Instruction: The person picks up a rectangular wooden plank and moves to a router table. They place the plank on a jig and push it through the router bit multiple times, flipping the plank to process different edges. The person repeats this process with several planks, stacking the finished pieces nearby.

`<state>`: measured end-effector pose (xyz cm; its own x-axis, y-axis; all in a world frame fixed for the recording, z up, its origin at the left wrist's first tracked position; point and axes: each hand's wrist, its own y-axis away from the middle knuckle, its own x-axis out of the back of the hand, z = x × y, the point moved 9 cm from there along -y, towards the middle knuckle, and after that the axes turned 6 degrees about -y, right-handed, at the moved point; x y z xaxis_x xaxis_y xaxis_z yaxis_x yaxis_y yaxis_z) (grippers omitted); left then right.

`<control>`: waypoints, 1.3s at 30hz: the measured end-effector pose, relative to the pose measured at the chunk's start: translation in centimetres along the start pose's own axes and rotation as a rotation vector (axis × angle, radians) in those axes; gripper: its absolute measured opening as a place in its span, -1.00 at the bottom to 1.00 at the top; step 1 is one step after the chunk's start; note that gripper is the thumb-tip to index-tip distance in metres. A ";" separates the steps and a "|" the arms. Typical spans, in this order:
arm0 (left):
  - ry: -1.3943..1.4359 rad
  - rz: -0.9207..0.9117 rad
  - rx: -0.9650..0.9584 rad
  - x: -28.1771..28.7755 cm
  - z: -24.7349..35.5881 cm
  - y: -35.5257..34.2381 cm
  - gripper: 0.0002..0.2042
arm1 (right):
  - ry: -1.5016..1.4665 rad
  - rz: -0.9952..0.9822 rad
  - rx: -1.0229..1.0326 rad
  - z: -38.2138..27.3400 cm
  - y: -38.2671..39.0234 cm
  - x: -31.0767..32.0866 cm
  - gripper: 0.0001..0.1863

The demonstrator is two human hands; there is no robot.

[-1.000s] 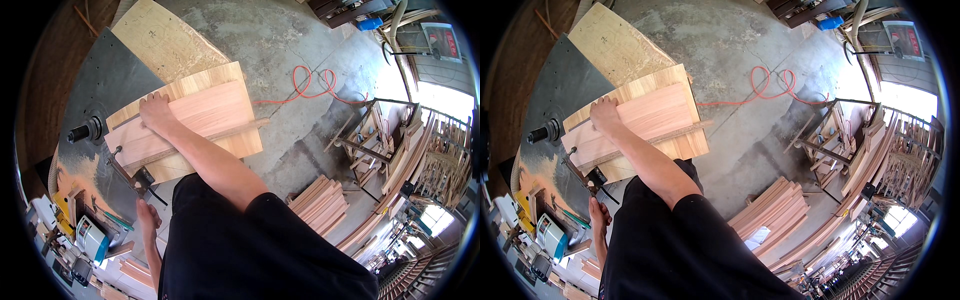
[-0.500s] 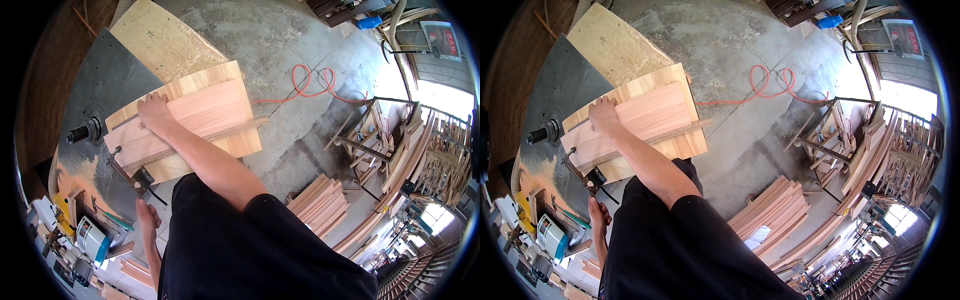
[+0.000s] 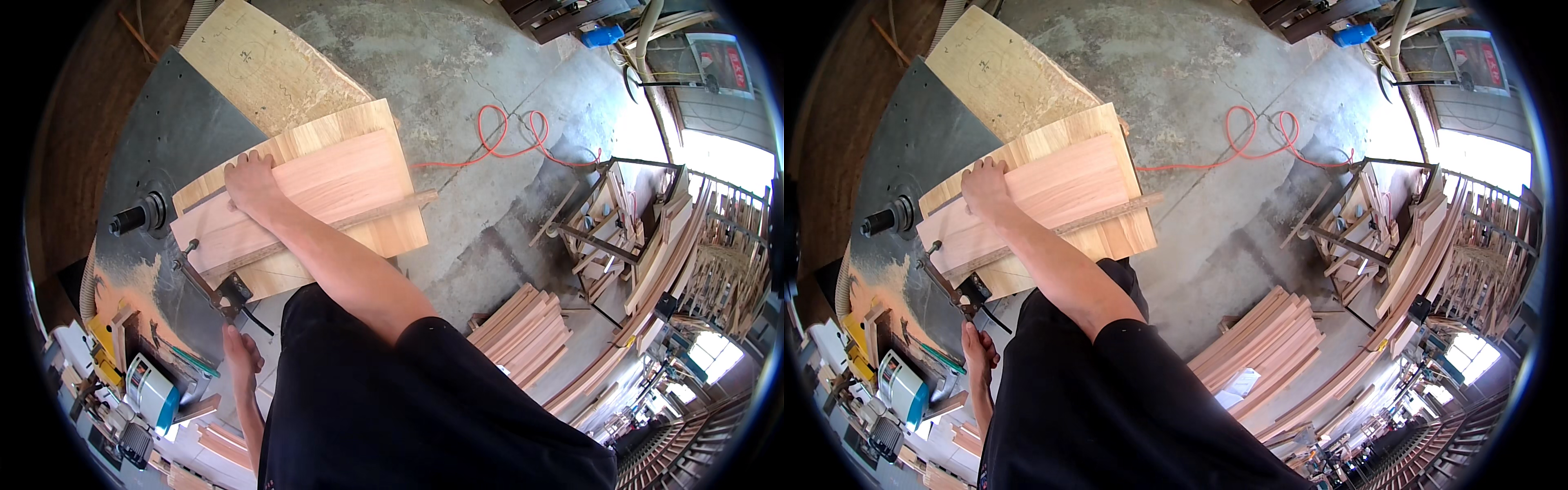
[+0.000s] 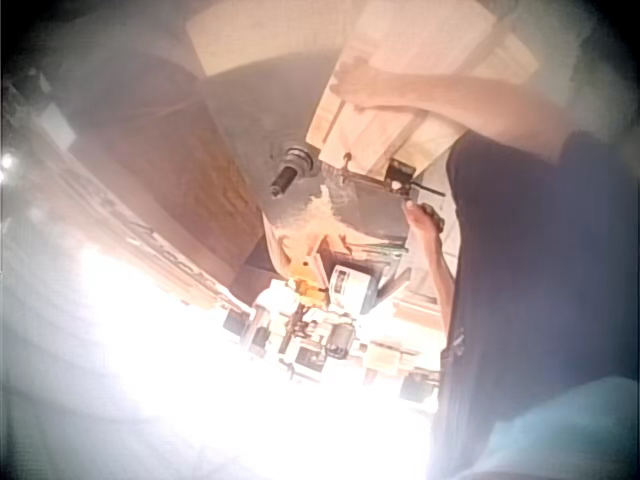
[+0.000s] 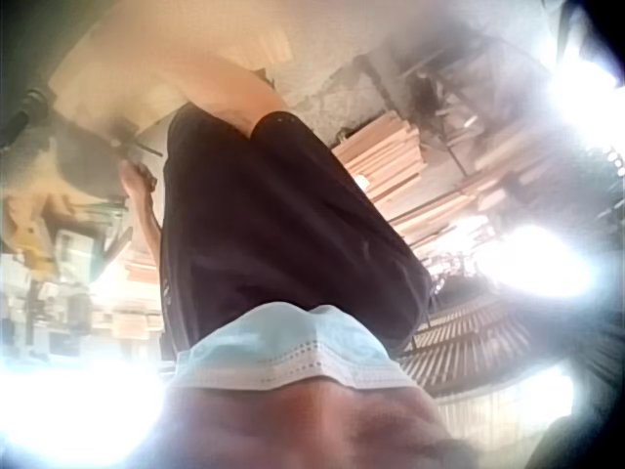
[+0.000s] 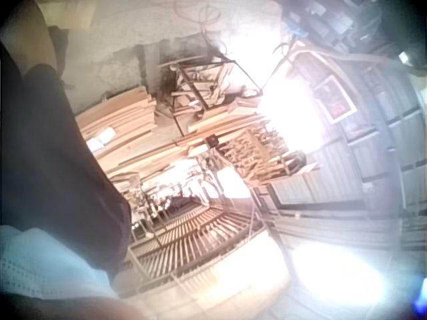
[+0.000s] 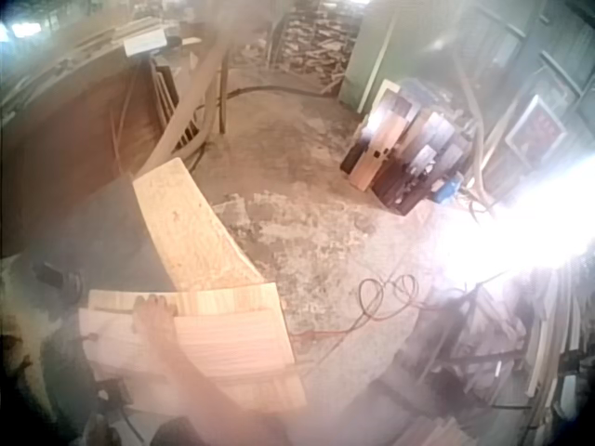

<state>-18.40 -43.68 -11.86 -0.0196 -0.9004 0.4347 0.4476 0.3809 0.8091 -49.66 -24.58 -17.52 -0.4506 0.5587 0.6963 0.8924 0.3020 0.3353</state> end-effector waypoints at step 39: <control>-0.011 -0.026 -0.013 0.0 -0.2 -0.3 -0.61 | 0.041 0.117 0.023 -0.9 0.9 0.2 -0.74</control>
<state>-18.36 -43.88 -12.22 -0.0412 -0.9075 0.4179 0.4586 0.3545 0.8149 -48.96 -24.93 -16.50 -0.3413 0.5593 0.7554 0.9380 0.2544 0.2354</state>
